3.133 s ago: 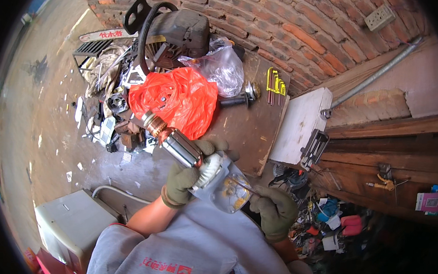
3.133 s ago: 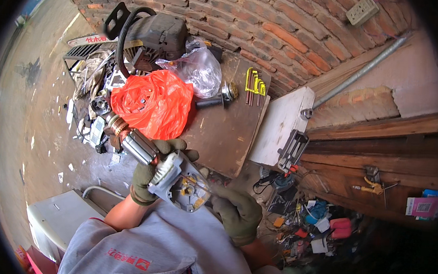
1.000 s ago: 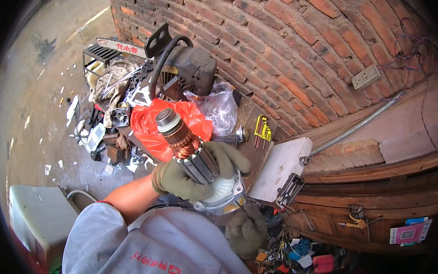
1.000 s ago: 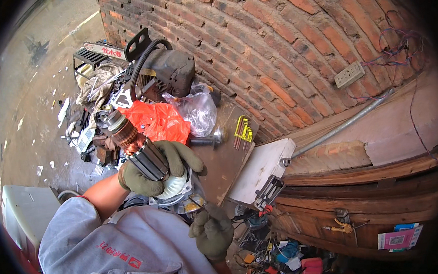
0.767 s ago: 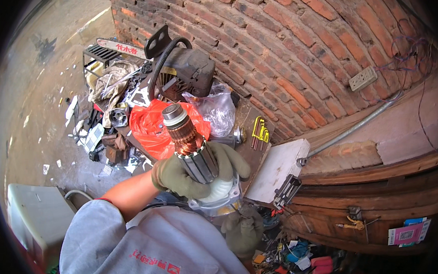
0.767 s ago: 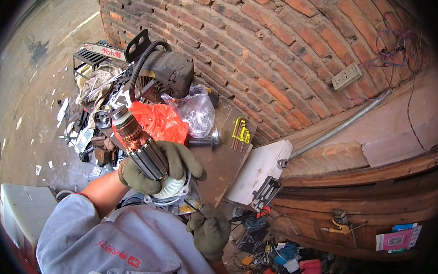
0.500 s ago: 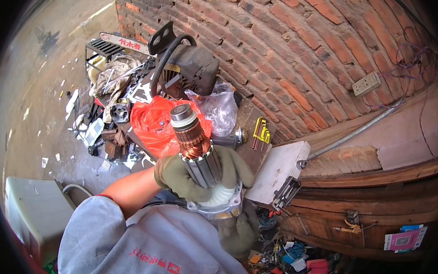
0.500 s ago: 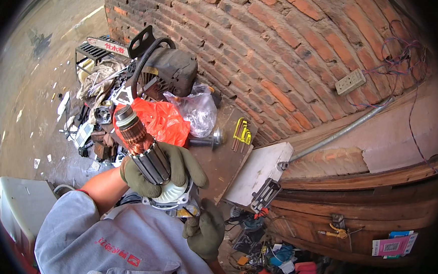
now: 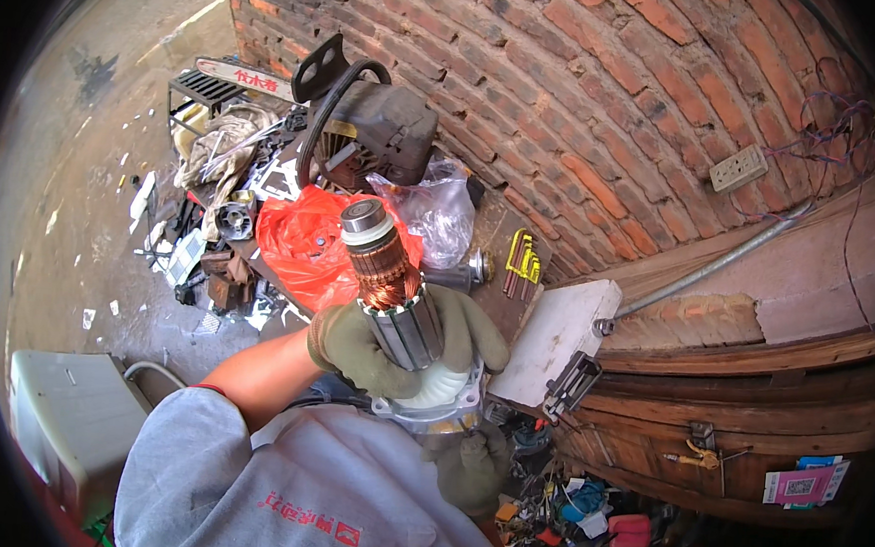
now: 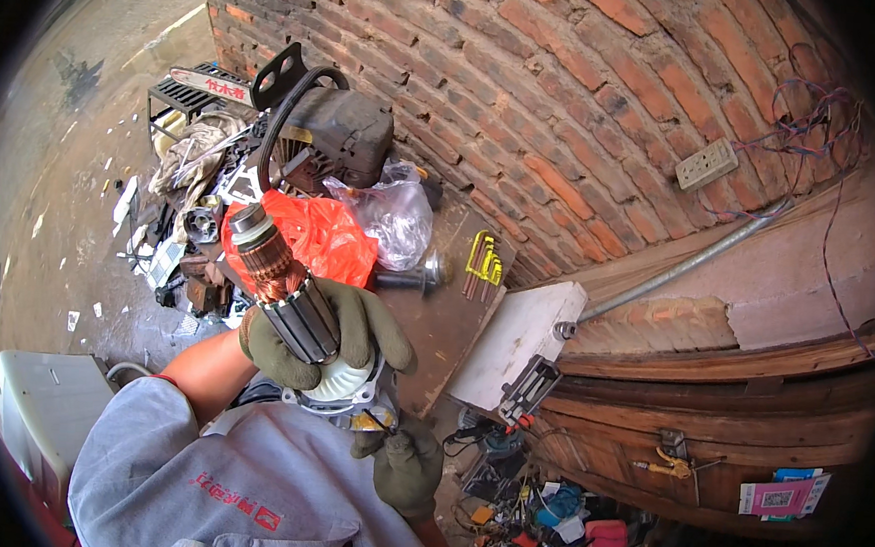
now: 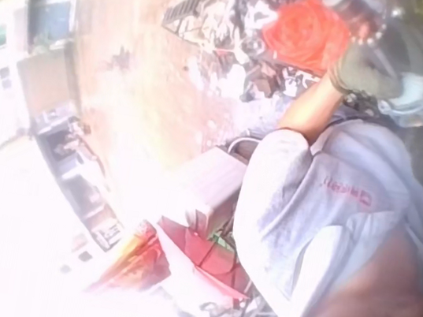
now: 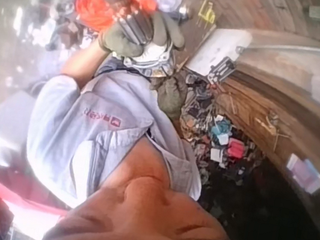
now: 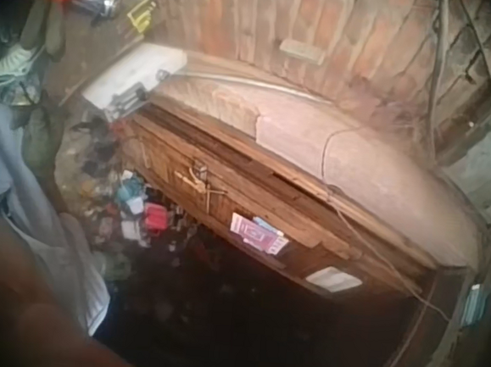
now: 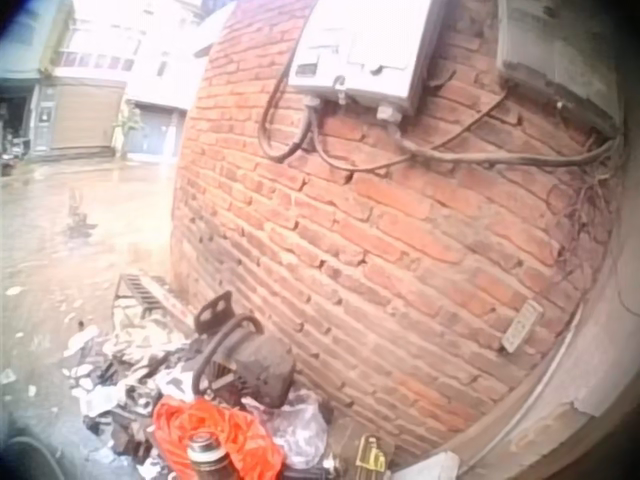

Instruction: The person assembles a small electric motor by inserting a rotor into a stator housing, then places a rubber ring into a red plastic bag. The person continues to adjust the motor housing and rotor with gloved hands.

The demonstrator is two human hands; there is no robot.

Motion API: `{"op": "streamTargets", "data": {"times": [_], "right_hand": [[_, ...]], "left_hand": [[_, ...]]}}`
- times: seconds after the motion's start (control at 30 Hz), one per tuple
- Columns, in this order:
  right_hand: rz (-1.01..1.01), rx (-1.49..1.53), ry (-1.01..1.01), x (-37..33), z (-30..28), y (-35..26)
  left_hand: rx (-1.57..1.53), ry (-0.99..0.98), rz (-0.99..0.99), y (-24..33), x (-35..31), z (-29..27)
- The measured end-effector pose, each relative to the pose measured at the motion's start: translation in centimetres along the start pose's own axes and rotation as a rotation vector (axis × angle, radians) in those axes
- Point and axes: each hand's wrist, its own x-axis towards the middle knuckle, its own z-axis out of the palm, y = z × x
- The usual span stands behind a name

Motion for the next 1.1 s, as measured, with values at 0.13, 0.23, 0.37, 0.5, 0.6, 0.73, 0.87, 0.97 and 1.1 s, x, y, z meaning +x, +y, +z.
{"op": "streamTargets", "data": {"times": [0.13,0.23,0.37,0.5,0.6,0.73,0.87,0.97,1.1], "right_hand": [[0.034,-0.013,-0.020,0.0,-0.3,-0.5],[0.144,0.046,-0.017,-0.2,-0.2,-1.3],[0.190,0.230,-0.021,-0.5,0.0,-1.4],[0.207,0.559,-0.086,-0.7,-0.8,-0.6],[0.254,0.674,-0.081,-1.0,-1.2,-0.3],[0.168,0.613,-0.094,-0.7,-0.6,-0.2],[0.079,0.523,0.014,-0.6,0.2,-0.2],[0.039,0.493,-0.002,-0.4,0.3,-0.5],[-0.075,0.252,0.034,-0.4,0.9,-0.1]], "left_hand": [[0.009,-0.020,0.030,-0.3,0.4,-0.4],[-0.004,-0.017,0.037,-0.5,0.4,-0.4],[-0.026,-0.008,0.012,-0.5,0.3,-0.5],[-0.036,-0.031,0.014,-0.4,0.4,-0.5],[-0.034,-0.013,0.015,-0.5,0.2,-0.3],[-0.036,0.031,0.037,-0.9,-0.3,-0.4],[-0.067,0.093,0.081,-1.6,-0.7,-0.4],[-0.016,0.106,0.091,-1.9,-1.0,-0.8],[-0.046,0.105,0.127,-2.4,-1.1,-0.8]]}}
